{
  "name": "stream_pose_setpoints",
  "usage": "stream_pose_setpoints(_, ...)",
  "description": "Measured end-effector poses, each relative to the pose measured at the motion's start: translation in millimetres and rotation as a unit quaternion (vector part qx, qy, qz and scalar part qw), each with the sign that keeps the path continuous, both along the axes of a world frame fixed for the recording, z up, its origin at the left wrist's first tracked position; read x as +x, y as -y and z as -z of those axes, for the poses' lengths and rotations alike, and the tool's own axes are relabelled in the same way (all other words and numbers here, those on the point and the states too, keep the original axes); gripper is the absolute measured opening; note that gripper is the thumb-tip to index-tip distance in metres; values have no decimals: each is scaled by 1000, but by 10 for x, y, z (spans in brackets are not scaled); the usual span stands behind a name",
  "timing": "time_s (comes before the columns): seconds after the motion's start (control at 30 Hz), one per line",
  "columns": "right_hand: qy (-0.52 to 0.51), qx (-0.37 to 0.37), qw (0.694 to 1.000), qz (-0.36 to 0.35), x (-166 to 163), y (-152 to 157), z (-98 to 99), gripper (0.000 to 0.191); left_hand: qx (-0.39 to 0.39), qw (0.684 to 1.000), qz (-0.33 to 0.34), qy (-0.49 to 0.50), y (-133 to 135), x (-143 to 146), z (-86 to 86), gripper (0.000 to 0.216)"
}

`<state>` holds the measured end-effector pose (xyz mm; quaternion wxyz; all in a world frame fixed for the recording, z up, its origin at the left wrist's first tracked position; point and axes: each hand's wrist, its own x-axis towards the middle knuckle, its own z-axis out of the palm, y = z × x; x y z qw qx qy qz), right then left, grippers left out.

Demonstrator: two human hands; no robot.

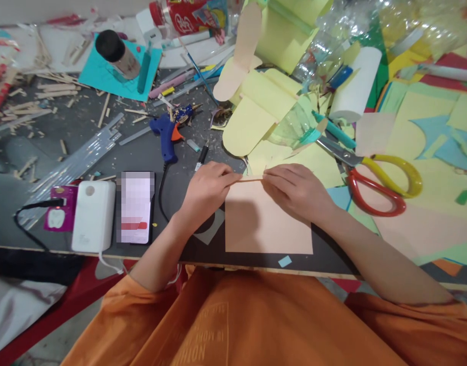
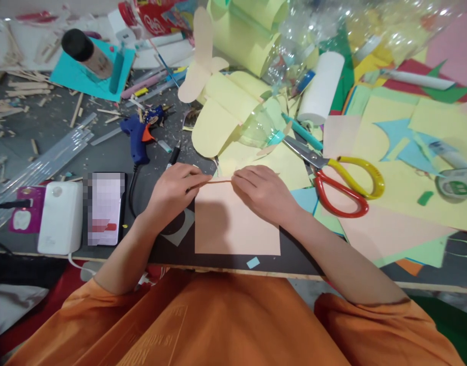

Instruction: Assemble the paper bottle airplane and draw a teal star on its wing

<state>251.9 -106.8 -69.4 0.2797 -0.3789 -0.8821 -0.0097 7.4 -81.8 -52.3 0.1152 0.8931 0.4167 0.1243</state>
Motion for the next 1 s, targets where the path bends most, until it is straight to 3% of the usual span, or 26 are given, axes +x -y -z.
stream_pose_setpoints(0.17, 17, -9, 1000, 13, -64, 55, -11, 19, 28, 998, -21, -43, 121, 69, -80, 33)
stream_pose_setpoints(0.27, 14, 5, 1000, 5, -85, 62, -23, 20, 21, 998, 14, -62, 262, 104, -121, 45)
stream_pose_setpoints(0.37, 21, 33, 999, 6, -86, 51, -23, 16, 34, 993, 64, -89, 422, 116, -103, 53)
stream_pose_setpoints(0.5, 16, 28, 999, 6, -81, 48, 1, 15, 46, 993, 44, -102, 568, 122, -21, 51)
stream_pose_setpoints(0.8, 10, -27, 1000, -10, -45, 100, 76, 29, 36, 995, 20, -96, 596, 132, 50, 49)
stream_pose_setpoints(1.0, 42, 3, 999, -1, -57, 110, 73, 27, 75, 993, 11, -94, 611, 130, 104, 48)
